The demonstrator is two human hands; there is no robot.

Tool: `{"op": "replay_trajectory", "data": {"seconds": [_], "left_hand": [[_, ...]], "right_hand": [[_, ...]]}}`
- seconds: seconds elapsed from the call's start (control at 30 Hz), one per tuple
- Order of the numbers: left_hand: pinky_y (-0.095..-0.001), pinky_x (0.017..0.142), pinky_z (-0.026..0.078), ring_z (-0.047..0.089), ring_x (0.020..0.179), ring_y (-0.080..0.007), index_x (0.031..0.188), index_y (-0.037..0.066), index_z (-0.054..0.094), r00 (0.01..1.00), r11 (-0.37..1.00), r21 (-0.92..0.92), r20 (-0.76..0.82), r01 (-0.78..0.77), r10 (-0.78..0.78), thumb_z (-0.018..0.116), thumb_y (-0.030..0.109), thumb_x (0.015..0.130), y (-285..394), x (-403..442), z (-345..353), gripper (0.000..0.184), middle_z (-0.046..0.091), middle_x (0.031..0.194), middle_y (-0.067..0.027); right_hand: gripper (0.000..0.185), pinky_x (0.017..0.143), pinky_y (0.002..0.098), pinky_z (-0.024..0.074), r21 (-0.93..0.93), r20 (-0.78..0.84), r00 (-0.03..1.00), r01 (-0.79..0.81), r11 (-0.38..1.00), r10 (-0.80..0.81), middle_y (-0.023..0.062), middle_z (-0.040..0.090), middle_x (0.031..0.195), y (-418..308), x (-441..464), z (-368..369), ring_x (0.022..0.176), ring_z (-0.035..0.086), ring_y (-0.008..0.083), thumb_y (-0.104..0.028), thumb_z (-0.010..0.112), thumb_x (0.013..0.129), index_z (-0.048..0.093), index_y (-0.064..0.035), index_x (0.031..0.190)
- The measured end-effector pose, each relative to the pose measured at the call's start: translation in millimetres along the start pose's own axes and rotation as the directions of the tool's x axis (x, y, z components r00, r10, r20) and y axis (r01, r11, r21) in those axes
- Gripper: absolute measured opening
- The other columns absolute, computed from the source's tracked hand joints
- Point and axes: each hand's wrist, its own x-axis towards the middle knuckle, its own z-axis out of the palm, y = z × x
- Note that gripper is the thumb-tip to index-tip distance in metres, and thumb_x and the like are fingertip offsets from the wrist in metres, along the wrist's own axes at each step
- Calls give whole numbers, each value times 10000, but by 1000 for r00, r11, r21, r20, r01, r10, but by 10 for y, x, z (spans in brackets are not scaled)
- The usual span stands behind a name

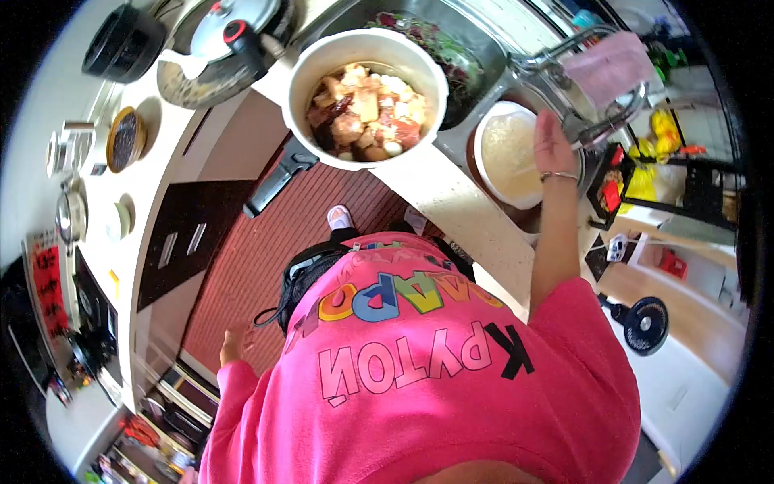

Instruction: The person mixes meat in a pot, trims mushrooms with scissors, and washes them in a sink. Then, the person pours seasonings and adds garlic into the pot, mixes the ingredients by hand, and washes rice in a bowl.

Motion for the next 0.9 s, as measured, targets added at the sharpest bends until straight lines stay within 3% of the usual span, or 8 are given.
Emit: {"op": "replay_trajectory", "data": {"seconds": [0.13, 0.2, 0.27, 0.37, 0.43, 0.6, 0.83, 0.9], "left_hand": [[-506, 944, 415, 422, 1248, -321, 1288, 161, 476, 999, 998, -58, 28, 30, -29, 591, 358, 856, -245, 125, 44, 488, 325, 1463, -110], [-506, 945, 414, 420, 1250, -321, 1294, 163, 471, 998, 996, -82, 41, 42, -39, 586, 357, 860, -355, 188, 68, 489, 323, 1464, -109], [-505, 946, 413, 418, 1253, -322, 1299, 166, 467, 997, 993, -106, 52, 57, -52, 582, 356, 864, -480, 235, 94, 489, 322, 1465, -108], [-504, 948, 413, 415, 1256, -323, 1308, 169, 461, 996, 987, -143, 62, 75, -67, 576, 355, 869, -660, 265, 112, 490, 320, 1467, -107], [-503, 950, 412, 413, 1259, -324, 1314, 171, 457, 995, 983, -165, 63, 85, -76, 571, 354, 873, -743, 279, 118, 491, 319, 1468, -106], [-501, 953, 411, 408, 1264, -325, 1328, 177, 446, 994, 976, -193, 75, 97, -84, 561, 352, 882, -861, 283, 122, 493, 315, 1471, -104], [-498, 957, 409, 401, 1273, -327, 1348, 185, 431, 994, 979, -195, 103, 59, -40, 546, 349, 895, -700, 371, 103, 495, 311, 1476, -102], [-498, 958, 408, 400, 1274, -328, 1351, 186, 429, 989, 991, -134, 146, 10, 9, 543, 348, 897, -690, 112, 13, 496, 310, 1476, -101]], "right_hand": [[296, 1023, 386, 457, -131, 450, 808, -361, 923, 380, 153, 574, 1231, 306, -176, 1277, 1146, 553, 267, -88, 361, 1002, 528, 24, 1219], [354, 1007, 386, 451, -485, 463, 728, -270, 832, 506, 175, 534, 1279, 630, -308, 1766, 1163, 542, 262, -185, 370, 1011, 476, 16, 1283], [450, 991, 386, 440, -914, 237, 686, -82, 397, 688, 158, 499, 1327, 1000, -449, 2247, 1186, 525, 263, -297, 388, 1004, 425, 10, 1331], [491, 981, 373, 422, -987, 154, 761, 151, 59, 631, 125, 481, 1356, 1424, -415, 2487, 1206, 507, 262, -381, 390, 991, 416, -58, 1360], [486, 957, 351, 420, -901, 51, 737, 325, -287, 674, 97, 493, 1352, 1535, -285, 2485, 1214, 499, 237, -414, 371, 991, 414, -125, 1379], [482, 923, 330, 444, -837, 68, 661, 445, -318, 747, 75, 521, 1324, 1725, -266, 2745, 1185, 515, 194, -410, 364, 994, 431, -111, 1367], [426, 784, 269, 528, -909, 417, 721, 332, 251, 554, 104, 620, 1164, 1991, -248, 2743, 992, 635, 142, -287, 470, 961, 482, -4, 1279], [398, 846, 371, 513, -113, 682, 397, 887, -447, 615, 130, 642, 1110, 1962, 7, 2074, 993, 638, 255, -163, 620, 846, 561, -79, 1231]]}}
